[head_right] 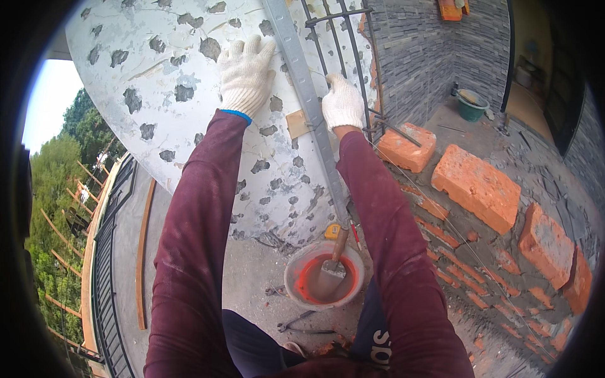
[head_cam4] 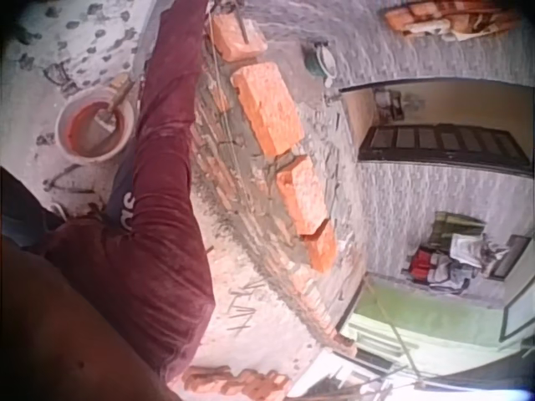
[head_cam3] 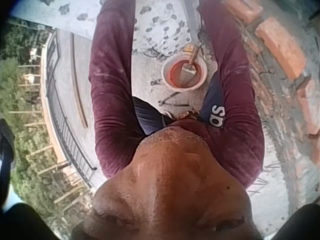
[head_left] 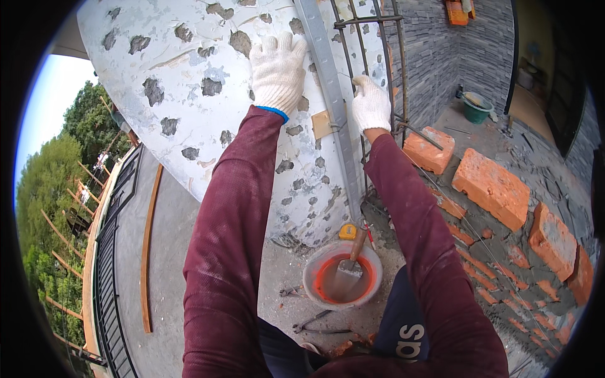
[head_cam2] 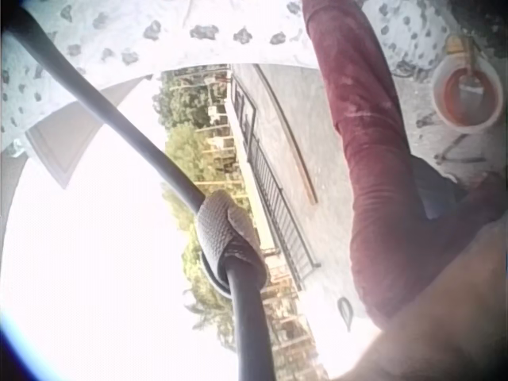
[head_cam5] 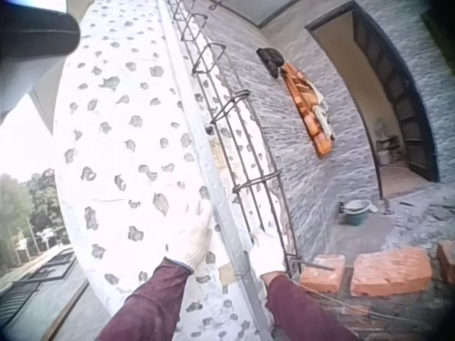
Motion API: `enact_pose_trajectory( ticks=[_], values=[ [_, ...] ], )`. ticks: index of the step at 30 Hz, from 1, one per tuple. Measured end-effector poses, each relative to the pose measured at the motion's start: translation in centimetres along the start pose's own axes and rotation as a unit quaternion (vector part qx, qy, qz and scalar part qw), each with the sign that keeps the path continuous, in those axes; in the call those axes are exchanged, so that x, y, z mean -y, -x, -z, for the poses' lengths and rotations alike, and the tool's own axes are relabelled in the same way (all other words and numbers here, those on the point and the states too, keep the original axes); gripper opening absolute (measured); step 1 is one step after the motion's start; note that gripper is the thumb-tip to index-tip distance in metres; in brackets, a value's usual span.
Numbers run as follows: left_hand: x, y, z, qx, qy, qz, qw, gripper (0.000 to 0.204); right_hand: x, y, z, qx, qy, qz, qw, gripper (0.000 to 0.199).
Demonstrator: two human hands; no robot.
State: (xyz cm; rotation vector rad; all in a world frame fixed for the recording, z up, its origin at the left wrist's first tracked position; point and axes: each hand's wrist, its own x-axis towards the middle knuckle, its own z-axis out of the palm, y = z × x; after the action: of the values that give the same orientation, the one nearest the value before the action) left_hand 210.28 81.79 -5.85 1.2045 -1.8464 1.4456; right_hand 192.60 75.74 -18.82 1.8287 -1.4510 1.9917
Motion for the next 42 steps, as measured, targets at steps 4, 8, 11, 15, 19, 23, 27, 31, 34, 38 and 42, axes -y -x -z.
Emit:
enact_pose_trajectory(
  ticks=[4,8,11,15,19,23,27,31,34,38,42],
  values=[
    [-0.2,-1.0,-0.8,0.007,-0.015,-0.001,1.000,0.039,-0.1,-2.1,-0.5,0.037,0.042,-0.010,0.998,0.033],
    [0.4,-2.6,-1.5,0.006,-0.059,-0.017,0.998,0.019,-0.5,-4.2,-0.7,0.031,-0.008,0.024,0.999,0.033],
    [0.2,-2.2,-2.2,-0.001,-0.073,-0.030,0.997,0.013,-0.5,-4.5,-0.5,0.073,-0.011,0.046,0.996,0.032],
    [-0.2,-1.9,-2.2,0.006,-0.103,-0.041,0.994,0.010,-0.2,-2.9,-0.1,0.060,-0.019,0.029,0.998,0.029],
    [-1.7,-1.8,-0.3,0.059,-0.082,-0.031,0.994,0.015,-0.3,-3.0,0.5,0.085,0.024,0.020,0.996,0.028],
    [0.4,-2.5,-2.3,-0.012,-0.074,-0.072,0.995,0.010,0.9,-4.0,-0.1,0.135,0.084,0.063,0.985,0.027],
    [-0.3,-2.9,-1.7,0.056,-0.078,-0.047,0.994,0.013,1.1,-4.9,0.3,0.134,0.080,0.053,0.986,0.026],
    [-0.4,-1.1,-0.7,0.170,-0.041,-0.067,0.982,0.013,1.1,-3.7,0.5,0.101,0.044,-0.022,0.994,0.026],
    [-0.5,0.7,0.1,0.189,-0.019,-0.028,0.981,0.014,0.8,-2.9,0.4,0.090,0.026,-0.033,0.995,0.025],
    [-1.1,2.7,3.0,0.228,0.079,0.000,0.970,0.020,0.6,-2.7,-0.4,0.089,0.037,-0.009,0.995,0.025],
    [-1.3,3.8,4.5,0.207,0.123,0.046,0.970,0.023,0.8,-5.8,-0.9,0.145,0.072,0.032,0.986,0.032]
  ],
)
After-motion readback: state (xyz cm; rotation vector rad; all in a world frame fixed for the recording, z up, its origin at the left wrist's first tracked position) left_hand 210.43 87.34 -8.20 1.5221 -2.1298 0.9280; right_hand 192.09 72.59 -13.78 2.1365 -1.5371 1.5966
